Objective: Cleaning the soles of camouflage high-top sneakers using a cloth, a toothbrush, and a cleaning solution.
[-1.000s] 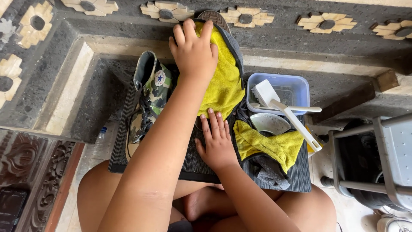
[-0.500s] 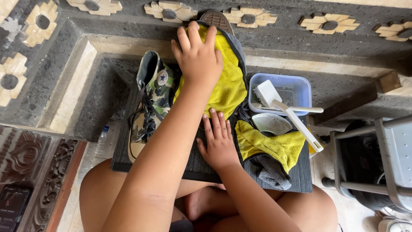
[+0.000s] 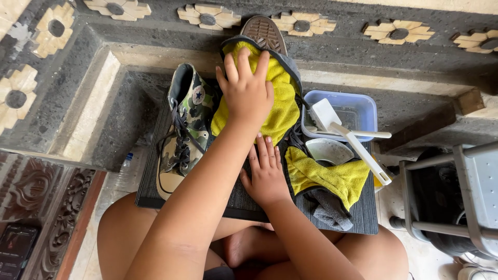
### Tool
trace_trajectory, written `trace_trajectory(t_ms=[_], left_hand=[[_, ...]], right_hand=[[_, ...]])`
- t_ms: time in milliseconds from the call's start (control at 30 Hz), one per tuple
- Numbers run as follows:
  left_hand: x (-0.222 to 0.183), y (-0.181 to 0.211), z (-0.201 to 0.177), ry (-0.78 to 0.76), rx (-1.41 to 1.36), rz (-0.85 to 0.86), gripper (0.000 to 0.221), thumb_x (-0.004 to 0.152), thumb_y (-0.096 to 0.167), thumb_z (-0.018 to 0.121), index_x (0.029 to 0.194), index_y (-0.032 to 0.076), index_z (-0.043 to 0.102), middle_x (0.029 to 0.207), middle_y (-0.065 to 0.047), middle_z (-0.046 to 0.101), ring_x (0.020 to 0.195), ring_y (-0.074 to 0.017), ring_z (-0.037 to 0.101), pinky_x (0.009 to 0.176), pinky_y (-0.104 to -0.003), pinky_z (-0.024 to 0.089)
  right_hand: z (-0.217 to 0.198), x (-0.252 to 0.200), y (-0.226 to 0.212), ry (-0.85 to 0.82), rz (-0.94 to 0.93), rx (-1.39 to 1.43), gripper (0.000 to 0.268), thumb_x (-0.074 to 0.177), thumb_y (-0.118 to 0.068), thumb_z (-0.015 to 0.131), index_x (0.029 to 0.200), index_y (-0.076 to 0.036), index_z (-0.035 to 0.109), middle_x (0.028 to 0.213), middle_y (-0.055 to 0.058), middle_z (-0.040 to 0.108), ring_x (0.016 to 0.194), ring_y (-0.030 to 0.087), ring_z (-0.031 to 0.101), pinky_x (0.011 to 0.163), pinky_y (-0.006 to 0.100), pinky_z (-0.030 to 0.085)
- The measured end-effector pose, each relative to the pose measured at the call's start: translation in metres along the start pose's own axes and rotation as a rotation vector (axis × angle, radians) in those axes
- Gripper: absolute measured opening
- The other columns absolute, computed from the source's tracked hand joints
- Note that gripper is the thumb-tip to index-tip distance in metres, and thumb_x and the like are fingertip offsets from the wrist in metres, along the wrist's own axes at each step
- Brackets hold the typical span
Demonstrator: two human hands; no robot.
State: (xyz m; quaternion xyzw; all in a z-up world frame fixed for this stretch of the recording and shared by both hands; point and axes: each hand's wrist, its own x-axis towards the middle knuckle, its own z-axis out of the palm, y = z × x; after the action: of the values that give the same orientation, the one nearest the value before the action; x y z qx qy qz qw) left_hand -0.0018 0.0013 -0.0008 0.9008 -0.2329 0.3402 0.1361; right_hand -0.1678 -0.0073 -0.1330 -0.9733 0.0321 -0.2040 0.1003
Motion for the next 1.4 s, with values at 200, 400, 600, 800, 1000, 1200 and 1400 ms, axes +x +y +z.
trace_trajectory(t_ms=[200, 400, 600, 800, 1000, 1200, 1400], left_hand=[[-0.003, -0.010, -0.002, -0.028, 0.010, 0.026, 0.051, 0.084, 0.031, 0.065, 0.135, 0.031, 0.059, 0.138, -0.012, 0.048, 0.130, -0.0393, 0.040, 0.106, -0.071, 0.036], [0.006, -0.021, 0.011, -0.052, -0.061, -0.007, 0.056, 0.086, 0.029, 0.057, 0.141, 0.035, 0.056, 0.149, -0.013, 0.042, 0.137, -0.0450, 0.033, 0.108, -0.078, 0.028], [0.026, -0.016, 0.003, -0.161, -0.186, -0.005, 0.050, 0.087, 0.024, 0.054, 0.136, 0.032, 0.056, 0.151, -0.011, 0.033, 0.139, -0.0453, 0.027, 0.107, -0.082, 0.025], [0.032, -0.004, 0.005, -0.072, -0.208, 0.032, 0.041, 0.085, 0.026, 0.056, 0.125, 0.030, 0.064, 0.144, -0.011, 0.037, 0.135, -0.0440, 0.029, 0.104, -0.083, 0.029], [0.021, -0.007, -0.001, -0.033, -0.167, 0.052, 0.042, 0.082, 0.024, 0.056, 0.124, 0.027, 0.066, 0.141, -0.012, 0.042, 0.134, -0.0439, 0.033, 0.105, -0.081, 0.029], [-0.001, -0.021, 0.003, 0.066, -0.138, 0.067, 0.040, 0.079, 0.019, 0.061, 0.119, 0.021, 0.065, 0.134, -0.014, 0.045, 0.127, -0.0420, 0.037, 0.105, -0.074, 0.038], [-0.044, -0.026, 0.035, 0.309, -0.112, 0.095, 0.035, 0.073, 0.026, 0.052, 0.106, 0.027, 0.062, 0.128, -0.007, 0.050, 0.126, -0.0395, 0.043, 0.100, -0.063, 0.042]], right_hand=[[-0.002, 0.000, -0.001, 0.004, 0.004, -0.010, 0.073, 0.098, -0.045, 0.054, 0.157, -0.007, 0.033, 0.169, 0.014, 0.020, 0.157, 0.035, 0.020, 0.126, 0.052, 0.021], [-0.005, 0.002, -0.001, -0.037, 0.014, 0.002, 0.078, 0.099, -0.044, 0.052, 0.162, -0.010, 0.023, 0.170, 0.013, 0.018, 0.158, 0.034, 0.018, 0.127, 0.051, 0.018], [-0.004, 0.002, -0.002, -0.017, 0.005, -0.011, 0.078, 0.099, -0.043, 0.054, 0.162, -0.009, 0.024, 0.170, 0.014, 0.019, 0.157, 0.036, 0.019, 0.127, 0.052, 0.020], [-0.003, 0.001, -0.002, 0.004, 0.005, -0.007, 0.075, 0.100, -0.044, 0.053, 0.161, -0.009, 0.027, 0.169, 0.014, 0.021, 0.157, 0.036, 0.020, 0.127, 0.052, 0.021], [-0.002, 0.001, -0.001, -0.008, 0.001, -0.009, 0.075, 0.099, -0.045, 0.053, 0.159, -0.007, 0.029, 0.169, 0.015, 0.021, 0.157, 0.036, 0.020, 0.127, 0.053, 0.021], [-0.003, 0.001, -0.001, -0.030, 0.013, 0.000, 0.078, 0.099, -0.045, 0.053, 0.162, -0.010, 0.025, 0.170, 0.013, 0.018, 0.158, 0.034, 0.018, 0.128, 0.051, 0.017], [0.013, -0.004, 0.004, -0.064, 0.011, -0.044, 0.078, 0.098, -0.047, 0.056, 0.162, -0.011, 0.028, 0.171, 0.016, 0.013, 0.157, 0.036, 0.009, 0.124, 0.053, 0.014]])
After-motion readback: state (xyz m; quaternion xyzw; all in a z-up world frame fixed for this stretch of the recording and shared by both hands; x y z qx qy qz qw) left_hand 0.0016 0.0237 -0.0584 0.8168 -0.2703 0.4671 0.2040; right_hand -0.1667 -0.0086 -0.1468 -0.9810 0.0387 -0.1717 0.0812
